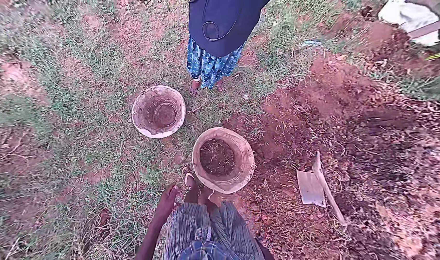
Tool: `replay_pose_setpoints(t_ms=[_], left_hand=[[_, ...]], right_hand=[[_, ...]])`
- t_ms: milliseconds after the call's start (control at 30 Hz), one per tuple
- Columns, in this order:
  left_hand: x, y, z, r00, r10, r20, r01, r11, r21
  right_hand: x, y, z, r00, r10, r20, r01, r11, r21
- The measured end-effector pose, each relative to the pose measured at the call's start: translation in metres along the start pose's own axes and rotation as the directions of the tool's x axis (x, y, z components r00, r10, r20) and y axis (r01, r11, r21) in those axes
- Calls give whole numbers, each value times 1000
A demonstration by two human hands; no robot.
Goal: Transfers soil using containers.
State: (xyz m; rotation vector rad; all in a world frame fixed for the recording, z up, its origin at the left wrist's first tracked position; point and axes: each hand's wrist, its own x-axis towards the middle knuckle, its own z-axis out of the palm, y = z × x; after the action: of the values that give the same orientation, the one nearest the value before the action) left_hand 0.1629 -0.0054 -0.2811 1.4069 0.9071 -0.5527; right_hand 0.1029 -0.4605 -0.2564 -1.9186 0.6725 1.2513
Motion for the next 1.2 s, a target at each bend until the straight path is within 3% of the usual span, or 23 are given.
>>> replay_pose_setpoints(t_ms=[67,233,333,500,733,967,1100,1200], left_hand=[[9,4,-1,1000,9,-18,-9,1000,25],[40,15,8,994,-26,-110,25,1000,-5],[44,4,20,991,-82,-101,85,996,33],[40,0,38,997,-67,-41,72,987,143],[47,13,55,995,-42,-86,44,999,19],[57,13,43,996,-35,-81,40,997,65],[68,7,15,994,-87,-71,94,990,109],[85,29,-13,992,-125,-21,127,974,187]], right_hand=[[28,-23,3,999,-13,-43,13,1000,-5],[82,-59,-14,990,55,-129,-25,974,226],[76,-36,-29,985,79,-152,-34,961,275],[76,4,-40,972,173,-161,-124,953,276],[94,22,-40,972,210,-107,-180,954,239],[105,-21,-41,981,164,-105,-138,965,222],[114,-63,-36,982,108,-153,-78,979,189],[125,-102,-24,977,17,-215,6,994,106]])
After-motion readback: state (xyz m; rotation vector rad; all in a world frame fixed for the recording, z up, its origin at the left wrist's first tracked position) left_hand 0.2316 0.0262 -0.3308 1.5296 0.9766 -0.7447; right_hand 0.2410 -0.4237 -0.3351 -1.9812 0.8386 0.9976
